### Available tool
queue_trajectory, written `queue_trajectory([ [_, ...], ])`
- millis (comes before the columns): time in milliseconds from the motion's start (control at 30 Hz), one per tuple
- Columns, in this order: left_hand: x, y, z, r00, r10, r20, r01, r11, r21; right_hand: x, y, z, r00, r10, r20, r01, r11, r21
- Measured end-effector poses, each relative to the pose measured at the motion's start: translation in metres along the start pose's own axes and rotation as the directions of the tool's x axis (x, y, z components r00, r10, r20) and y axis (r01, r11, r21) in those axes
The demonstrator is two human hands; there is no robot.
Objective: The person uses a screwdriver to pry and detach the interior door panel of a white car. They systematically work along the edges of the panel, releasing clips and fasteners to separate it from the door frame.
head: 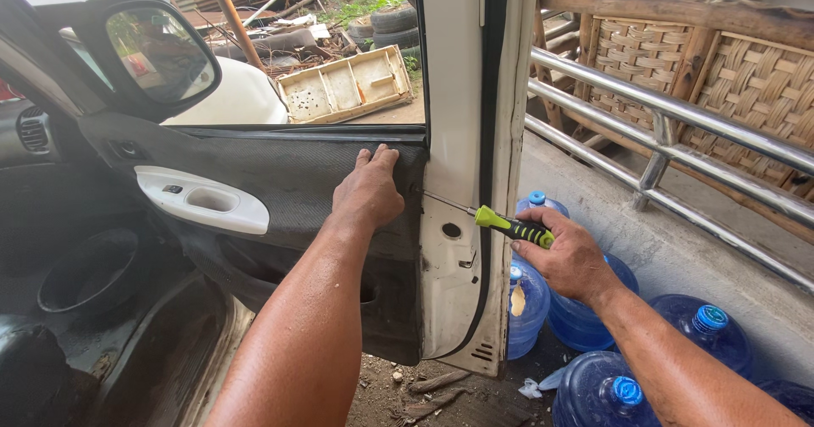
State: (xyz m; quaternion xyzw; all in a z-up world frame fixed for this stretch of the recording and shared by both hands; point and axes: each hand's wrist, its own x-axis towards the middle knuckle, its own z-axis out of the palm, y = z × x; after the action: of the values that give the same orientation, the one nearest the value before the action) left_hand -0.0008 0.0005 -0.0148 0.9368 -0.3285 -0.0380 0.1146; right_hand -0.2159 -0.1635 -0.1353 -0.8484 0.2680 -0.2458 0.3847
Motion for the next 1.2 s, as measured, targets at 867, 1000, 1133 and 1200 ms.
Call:
queue_trajectory([
  [867,0.001,0.001,0.001,0.999,0.011,0.032,-0.013,0.999,0.044,0.020,0.025,0.007,0.923,0.132,0.362,-0.364,0.609,0.705],
  [1000,0.000,0.002,-0.001,0.999,0.016,0.032,-0.017,0.998,0.055,0.015,0.020,0.010,0.899,0.299,0.320,-0.436,0.546,0.715],
  [1133,0.000,0.000,-0.003,0.999,0.017,0.049,-0.020,0.999,0.046,0.011,0.019,-0.003,0.919,0.147,0.366,-0.382,0.558,0.737],
  [1200,0.001,0.000,-0.001,0.998,0.017,0.054,-0.019,0.999,0.038,0.012,0.017,-0.002,0.939,0.159,0.304,-0.331,0.646,0.687],
])
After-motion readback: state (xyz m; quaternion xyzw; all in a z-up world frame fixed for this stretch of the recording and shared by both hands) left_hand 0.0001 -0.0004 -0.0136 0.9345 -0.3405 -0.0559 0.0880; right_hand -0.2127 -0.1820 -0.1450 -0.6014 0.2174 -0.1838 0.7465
